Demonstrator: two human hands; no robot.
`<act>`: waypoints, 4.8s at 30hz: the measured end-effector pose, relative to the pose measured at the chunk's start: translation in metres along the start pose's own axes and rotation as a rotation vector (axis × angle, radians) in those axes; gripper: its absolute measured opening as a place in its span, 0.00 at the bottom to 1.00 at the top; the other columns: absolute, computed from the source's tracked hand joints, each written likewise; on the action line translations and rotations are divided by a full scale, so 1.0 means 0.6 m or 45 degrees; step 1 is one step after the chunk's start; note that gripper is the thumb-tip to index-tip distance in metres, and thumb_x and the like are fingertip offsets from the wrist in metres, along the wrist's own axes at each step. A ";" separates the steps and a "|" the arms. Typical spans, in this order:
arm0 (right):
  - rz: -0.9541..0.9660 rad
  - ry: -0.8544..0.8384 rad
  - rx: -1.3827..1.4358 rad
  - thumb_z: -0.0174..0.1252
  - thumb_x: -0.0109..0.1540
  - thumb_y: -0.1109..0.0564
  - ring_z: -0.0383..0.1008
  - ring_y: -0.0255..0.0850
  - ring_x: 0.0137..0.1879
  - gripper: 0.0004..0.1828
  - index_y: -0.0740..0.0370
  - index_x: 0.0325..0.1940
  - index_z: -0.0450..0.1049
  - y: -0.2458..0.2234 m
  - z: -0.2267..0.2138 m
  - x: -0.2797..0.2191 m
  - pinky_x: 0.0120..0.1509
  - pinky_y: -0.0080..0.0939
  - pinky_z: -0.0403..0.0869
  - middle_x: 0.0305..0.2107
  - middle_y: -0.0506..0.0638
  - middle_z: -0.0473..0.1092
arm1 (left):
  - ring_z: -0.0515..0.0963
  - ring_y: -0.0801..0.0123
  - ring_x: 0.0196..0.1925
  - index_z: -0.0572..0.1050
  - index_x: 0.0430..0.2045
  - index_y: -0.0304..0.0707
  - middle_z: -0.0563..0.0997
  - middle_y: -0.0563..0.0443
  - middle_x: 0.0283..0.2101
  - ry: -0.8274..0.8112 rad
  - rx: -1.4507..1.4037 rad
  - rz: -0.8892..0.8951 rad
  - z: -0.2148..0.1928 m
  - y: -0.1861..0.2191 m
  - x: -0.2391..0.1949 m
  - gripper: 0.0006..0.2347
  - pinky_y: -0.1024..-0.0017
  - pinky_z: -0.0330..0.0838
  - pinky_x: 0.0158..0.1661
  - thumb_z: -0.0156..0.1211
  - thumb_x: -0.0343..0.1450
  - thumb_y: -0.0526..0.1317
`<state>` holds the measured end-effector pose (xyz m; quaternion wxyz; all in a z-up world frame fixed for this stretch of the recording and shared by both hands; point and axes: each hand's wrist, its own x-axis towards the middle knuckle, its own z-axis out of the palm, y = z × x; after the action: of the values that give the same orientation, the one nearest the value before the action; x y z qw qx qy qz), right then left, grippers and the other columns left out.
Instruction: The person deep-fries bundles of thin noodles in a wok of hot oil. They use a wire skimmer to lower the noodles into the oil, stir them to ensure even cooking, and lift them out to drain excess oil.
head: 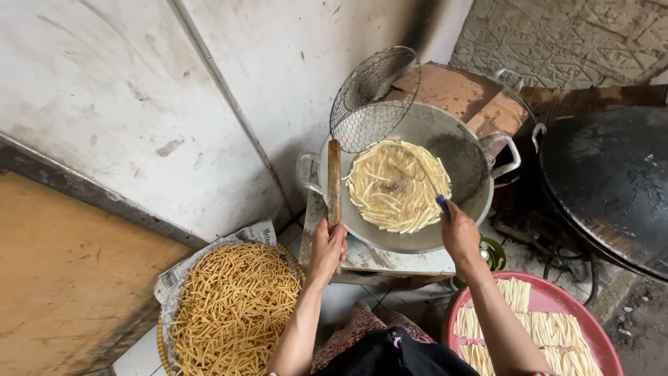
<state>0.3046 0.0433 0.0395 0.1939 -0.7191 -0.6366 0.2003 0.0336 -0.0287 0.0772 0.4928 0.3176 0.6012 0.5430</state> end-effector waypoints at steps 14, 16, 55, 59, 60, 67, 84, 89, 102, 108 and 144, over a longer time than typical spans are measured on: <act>-0.123 0.049 -0.143 0.52 0.67 0.48 0.80 0.62 0.49 0.23 0.49 0.67 0.70 0.047 0.072 0.081 0.52 0.62 0.77 0.43 0.60 0.78 | 0.65 0.71 0.09 0.69 0.23 0.37 0.66 0.49 0.09 0.000 -0.053 -0.003 -0.003 0.018 -0.007 0.10 0.77 0.64 0.12 0.53 0.74 0.41; -0.154 0.081 -0.185 0.51 0.67 0.50 0.80 0.63 0.48 0.24 0.50 0.68 0.69 0.032 0.050 0.081 0.51 0.63 0.78 0.43 0.61 0.77 | 0.66 0.71 0.09 0.69 0.23 0.37 0.66 0.49 0.09 0.001 -0.051 -0.009 0.000 0.021 -0.006 0.10 0.77 0.64 0.12 0.52 0.74 0.41; -0.222 0.051 -0.280 0.53 0.68 0.47 0.78 0.65 0.48 0.25 0.42 0.71 0.70 0.062 -0.126 0.034 0.49 0.62 0.77 0.44 0.59 0.77 | 0.67 0.77 0.14 0.68 0.35 0.32 0.70 0.50 0.26 0.060 -0.235 -0.060 -0.021 0.002 0.005 0.07 0.76 0.69 0.12 0.51 0.75 0.39; 0.024 -0.370 -0.030 0.52 0.66 0.54 0.68 0.44 0.30 0.24 0.46 0.68 0.73 0.025 -0.217 -0.032 0.36 0.45 0.62 0.29 0.54 0.74 | 0.67 0.78 0.18 0.66 0.31 0.37 0.71 0.53 0.30 -0.013 -0.272 -0.106 -0.023 0.001 0.006 0.06 0.77 0.63 0.16 0.50 0.77 0.37; 0.104 -0.461 0.056 0.53 0.66 0.55 0.59 0.40 0.26 0.23 0.47 0.65 0.76 0.015 -0.232 -0.050 0.32 0.42 0.57 0.25 0.51 0.70 | 0.68 0.78 0.18 0.67 0.32 0.36 0.71 0.53 0.31 -0.026 -0.288 -0.094 -0.023 -0.002 0.008 0.06 0.77 0.64 0.16 0.50 0.78 0.37; 0.176 -0.643 -0.173 0.49 0.70 0.54 0.67 0.38 0.24 0.25 0.43 0.73 0.66 0.013 -0.133 -0.069 0.27 0.37 0.67 0.25 0.50 0.73 | 0.67 0.78 0.18 0.68 0.32 0.36 0.71 0.53 0.30 -0.030 -0.277 -0.122 -0.016 -0.008 0.012 0.05 0.77 0.63 0.16 0.51 0.77 0.37; 0.036 -0.423 -0.553 0.56 0.64 0.47 0.84 0.39 0.47 0.24 0.30 0.65 0.73 0.009 -0.305 -0.088 0.48 0.42 0.77 0.51 0.42 0.79 | 0.68 0.78 0.18 0.68 0.32 0.36 0.71 0.53 0.29 -0.024 -0.283 -0.164 -0.017 -0.004 0.016 0.04 0.76 0.64 0.16 0.52 0.76 0.36; -0.025 -0.415 -0.671 0.49 0.68 0.48 0.78 0.33 0.30 0.26 0.25 0.70 0.65 0.056 -0.175 -0.040 0.33 0.33 0.81 0.41 0.41 0.80 | 0.69 0.77 0.20 0.68 0.35 0.36 0.72 0.52 0.31 -0.076 -0.272 -0.142 -0.015 -0.017 0.019 0.04 0.77 0.66 0.18 0.51 0.77 0.37; -0.082 -0.050 -0.365 0.54 0.66 0.47 0.80 0.57 0.49 0.27 0.37 0.71 0.68 0.134 -0.057 -0.013 0.55 0.57 0.79 0.45 0.53 0.77 | 0.66 0.77 0.15 0.67 0.31 0.35 0.68 0.51 0.26 0.000 -0.245 -0.136 -0.003 0.011 -0.004 0.06 0.76 0.68 0.14 0.53 0.73 0.39; -0.062 -0.121 -0.281 0.54 0.65 0.49 0.79 0.61 0.52 0.26 0.40 0.69 0.71 0.141 -0.067 -0.035 0.56 0.60 0.77 0.46 0.55 0.78 | 0.66 0.79 0.16 0.67 0.32 0.34 0.68 0.52 0.26 -0.019 -0.244 -0.134 -0.007 0.012 -0.012 0.06 0.77 0.68 0.14 0.52 0.74 0.38; -0.175 0.099 -0.212 0.52 0.66 0.49 0.79 0.59 0.48 0.25 0.38 0.68 0.70 0.022 0.035 0.114 0.52 0.59 0.79 0.43 0.52 0.74 | 0.67 0.78 0.16 0.70 0.34 0.31 0.67 0.52 0.27 0.121 -0.292 -0.093 -0.012 0.012 -0.026 0.06 0.77 0.68 0.15 0.53 0.73 0.37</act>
<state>0.3119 0.1100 0.0118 0.1712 -0.6946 -0.6908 0.1047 0.0304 -0.0437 0.0874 0.5163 0.2112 0.5691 0.6042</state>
